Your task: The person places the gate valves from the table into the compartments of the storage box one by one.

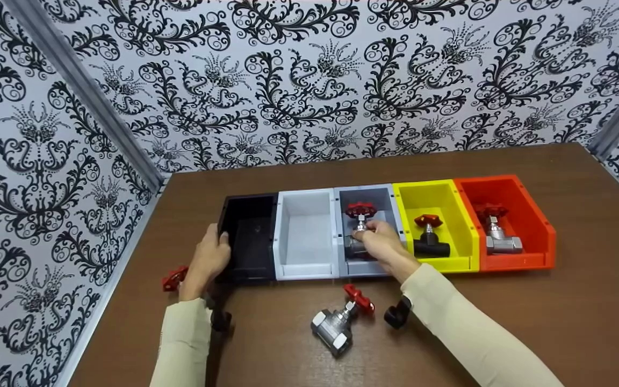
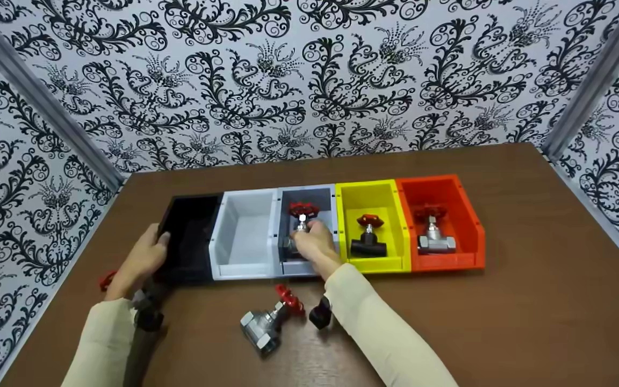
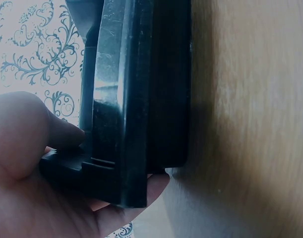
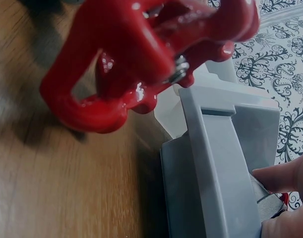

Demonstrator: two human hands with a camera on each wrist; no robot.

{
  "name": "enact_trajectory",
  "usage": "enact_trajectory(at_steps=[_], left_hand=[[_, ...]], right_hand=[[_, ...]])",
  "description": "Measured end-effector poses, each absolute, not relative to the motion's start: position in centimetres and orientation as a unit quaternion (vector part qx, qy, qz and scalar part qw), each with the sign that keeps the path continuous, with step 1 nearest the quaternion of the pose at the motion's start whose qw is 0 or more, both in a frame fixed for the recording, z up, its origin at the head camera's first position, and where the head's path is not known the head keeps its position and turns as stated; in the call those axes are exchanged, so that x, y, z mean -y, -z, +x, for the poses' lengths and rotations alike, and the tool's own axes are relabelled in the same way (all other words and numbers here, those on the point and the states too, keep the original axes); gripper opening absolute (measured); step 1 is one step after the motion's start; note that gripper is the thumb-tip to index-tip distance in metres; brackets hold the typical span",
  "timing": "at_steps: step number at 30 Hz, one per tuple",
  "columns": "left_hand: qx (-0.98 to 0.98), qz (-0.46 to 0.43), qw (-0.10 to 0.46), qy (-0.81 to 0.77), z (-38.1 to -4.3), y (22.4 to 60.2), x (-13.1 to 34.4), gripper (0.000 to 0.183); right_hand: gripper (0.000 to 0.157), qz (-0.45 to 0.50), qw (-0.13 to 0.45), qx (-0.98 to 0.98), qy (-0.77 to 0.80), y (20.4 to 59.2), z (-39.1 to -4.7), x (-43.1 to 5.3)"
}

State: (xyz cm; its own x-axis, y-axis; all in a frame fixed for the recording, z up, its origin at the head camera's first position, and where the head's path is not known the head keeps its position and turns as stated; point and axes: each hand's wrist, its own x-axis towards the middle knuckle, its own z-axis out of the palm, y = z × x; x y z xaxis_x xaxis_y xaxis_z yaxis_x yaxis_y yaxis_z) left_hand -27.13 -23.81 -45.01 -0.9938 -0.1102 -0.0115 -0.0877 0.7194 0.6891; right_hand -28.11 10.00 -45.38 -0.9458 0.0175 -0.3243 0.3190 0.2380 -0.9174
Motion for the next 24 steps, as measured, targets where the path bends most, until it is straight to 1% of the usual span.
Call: enact_trajectory(at_steps=[11,15,20,24], left_hand=[[0.921,0.055,0.008,0.386,-26.93,45.04,23.75,0.03],[0.922,0.056,0.009,0.383,-26.92,45.03,23.76,0.031],[0.924,0.056,0.012,0.379,-26.83,44.94,23.73,0.031],[0.924,0.055,0.019,0.378,-26.82,44.88,23.63,0.03]], right_hand=[[0.044,0.096,0.107,-0.792,0.593,45.71,-28.33,-10.01],[0.044,0.098,0.109,-0.796,0.588,45.68,-28.31,-10.01],[0.039,0.096,0.111,-0.799,0.583,45.61,-28.24,-10.09],[0.04,0.1,0.11,-0.802,0.579,45.56,-28.2,-10.15]])
